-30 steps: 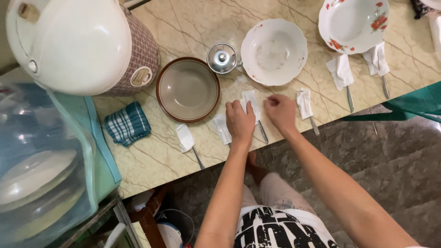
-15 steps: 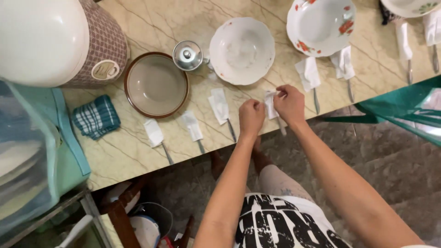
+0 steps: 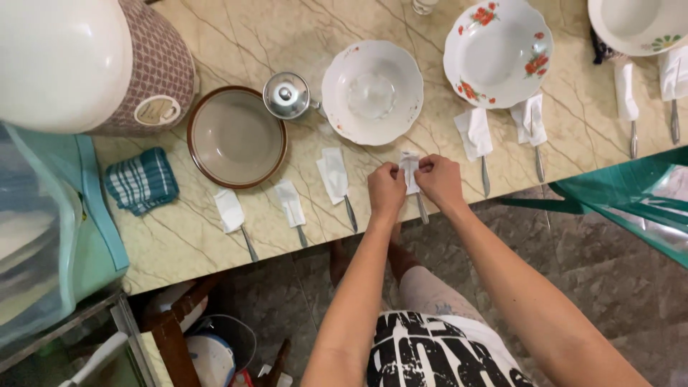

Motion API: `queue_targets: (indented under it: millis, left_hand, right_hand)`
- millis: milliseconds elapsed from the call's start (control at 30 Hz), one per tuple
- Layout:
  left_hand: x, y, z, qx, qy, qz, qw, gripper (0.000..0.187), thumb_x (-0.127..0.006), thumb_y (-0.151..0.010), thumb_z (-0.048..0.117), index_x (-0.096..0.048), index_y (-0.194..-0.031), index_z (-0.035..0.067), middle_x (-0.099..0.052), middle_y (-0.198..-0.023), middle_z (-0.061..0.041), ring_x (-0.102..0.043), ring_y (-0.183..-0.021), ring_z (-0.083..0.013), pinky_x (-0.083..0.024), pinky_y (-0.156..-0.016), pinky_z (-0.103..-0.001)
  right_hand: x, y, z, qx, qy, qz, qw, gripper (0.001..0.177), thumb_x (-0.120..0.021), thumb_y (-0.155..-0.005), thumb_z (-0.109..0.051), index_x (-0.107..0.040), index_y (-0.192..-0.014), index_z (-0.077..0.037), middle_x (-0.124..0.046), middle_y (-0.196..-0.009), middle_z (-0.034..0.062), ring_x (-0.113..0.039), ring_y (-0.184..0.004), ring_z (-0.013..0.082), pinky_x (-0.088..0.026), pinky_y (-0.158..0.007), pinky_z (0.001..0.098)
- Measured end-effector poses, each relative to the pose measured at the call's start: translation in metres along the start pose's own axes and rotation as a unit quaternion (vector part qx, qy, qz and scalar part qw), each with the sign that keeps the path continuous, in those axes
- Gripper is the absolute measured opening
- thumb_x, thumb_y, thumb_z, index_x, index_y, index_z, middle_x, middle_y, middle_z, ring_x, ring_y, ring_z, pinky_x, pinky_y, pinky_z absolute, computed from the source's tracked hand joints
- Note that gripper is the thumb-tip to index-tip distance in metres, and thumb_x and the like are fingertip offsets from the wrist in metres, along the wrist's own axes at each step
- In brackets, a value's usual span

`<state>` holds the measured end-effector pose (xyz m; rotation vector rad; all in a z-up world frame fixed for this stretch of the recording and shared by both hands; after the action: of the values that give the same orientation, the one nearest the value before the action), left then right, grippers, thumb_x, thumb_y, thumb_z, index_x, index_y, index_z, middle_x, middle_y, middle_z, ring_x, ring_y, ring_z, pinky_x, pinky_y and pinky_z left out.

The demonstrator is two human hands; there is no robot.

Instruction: The person sets a dining table by wrapping spoons and forks in napkins and arranging plates, bowls, condiment shakers, and the wrapped utensils on the tabletop by hand.

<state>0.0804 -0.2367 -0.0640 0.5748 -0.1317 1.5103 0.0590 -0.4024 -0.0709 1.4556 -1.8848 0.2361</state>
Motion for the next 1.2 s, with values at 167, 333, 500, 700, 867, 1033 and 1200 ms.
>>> queue_targets:
  millis: [167,333,500,700,867,1033,1200]
  left_hand:
    - [0.006,-0.011,0.005,-0.022,0.002,0.02,1.0,0.016,-0.072,-0.085,0.01,-0.073,-0.091,-0.004,-0.073,-0.08,-0.022,-0.073,-0.077,-0.0376,-0.057,-0.071,-0.042]
    - [0.007,-0.014,0.006,-0.024,-0.005,0.016,1.0,0.015,-0.071,-0.086,0.01,-0.073,-0.09,-0.005,-0.073,-0.081,-0.022,-0.073,-0.078,-0.0383,-0.056,-0.072,-0.042]
    - [0.017,-0.017,0.021,-0.005,0.0,0.018,1.0,0.016,-0.072,-0.084,0.01,-0.072,-0.087,-0.006,-0.072,-0.079,-0.022,-0.071,-0.077,-0.0387,-0.055,-0.071,-0.043]
    - [0.059,-0.014,0.051,0.039,-0.027,0.157,0.986,0.018,-0.068,-0.09,0.01,-0.066,-0.089,-0.008,-0.065,-0.085,-0.021,-0.065,-0.083,-0.0387,-0.05,-0.077,-0.045]
    - [0.088,-0.038,0.054,-0.014,0.028,0.254,0.967,0.023,-0.059,-0.097,0.01,-0.061,-0.114,-0.005,-0.056,-0.118,-0.018,-0.063,-0.104,-0.033,-0.052,-0.091,-0.041]
    - [0.104,-0.065,0.041,0.029,-0.015,0.278,0.96,0.031,-0.063,-0.095,0.011,-0.061,-0.119,-0.008,-0.058,-0.12,-0.02,-0.063,-0.1,-0.0332,-0.051,-0.088,-0.042]
    - [0.126,-0.082,0.022,0.069,0.012,0.311,0.948,0.032,-0.068,-0.093,0.018,-0.066,-0.112,-0.008,-0.067,-0.11,-0.018,-0.07,-0.087,-0.0281,-0.056,-0.078,-0.038]
  right_hand:
    - [-0.003,-0.011,-0.01,0.008,-0.011,-0.005,1.0,0.027,-0.076,-0.077,-0.013,-0.076,-0.099,0.003,-0.076,-0.083,0.0169,-0.077,-0.076,0.0255,-0.06,-0.073,0.0341]
    - [-0.007,-0.017,-0.012,0.011,-0.003,-0.006,1.0,0.027,-0.076,-0.077,-0.013,-0.077,-0.099,0.003,-0.076,-0.083,0.0175,-0.077,-0.077,0.0255,-0.06,-0.074,0.0339]
    - [-0.003,-0.019,-0.021,-0.006,-0.019,-0.026,0.999,0.029,-0.076,-0.076,-0.015,-0.076,-0.099,0.002,-0.077,-0.083,0.0156,-0.077,-0.077,0.0242,-0.06,-0.074,0.0335]
    - [0.029,-0.029,-0.042,0.025,-0.033,0.116,0.992,0.03,-0.074,-0.085,-0.017,-0.075,-0.11,0.001,-0.076,-0.089,0.0149,-0.075,-0.082,0.0239,-0.058,-0.079,0.035]
    - [0.023,-0.082,-0.055,0.011,-0.074,0.106,0.992,0.044,-0.077,-0.087,-0.021,-0.067,-0.122,0.003,-0.077,-0.1,0.0153,-0.075,-0.09,0.0242,-0.057,-0.081,0.0356]
    - [0.011,-0.106,-0.064,-0.033,-0.086,0.058,0.994,0.044,-0.074,-0.082,-0.017,-0.067,-0.121,0.003,-0.076,-0.1,0.0158,-0.074,-0.089,0.0249,-0.057,-0.081,0.0363]
    - [0.008,-0.109,-0.069,-0.047,-0.07,0.048,0.995,0.038,-0.07,-0.081,-0.013,-0.072,-0.116,0.001,-0.077,-0.098,0.016,-0.074,-0.085,0.0256,-0.056,-0.078,0.0372]
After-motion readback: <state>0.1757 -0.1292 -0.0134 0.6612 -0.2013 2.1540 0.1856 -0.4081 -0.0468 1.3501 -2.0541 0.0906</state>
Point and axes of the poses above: each hand's wrist, its own y-axis away from the middle knuckle, its own x-axis out of the back of the hand, z = x × y, the point moved 7 cm from there along -y, towards the middle knuckle
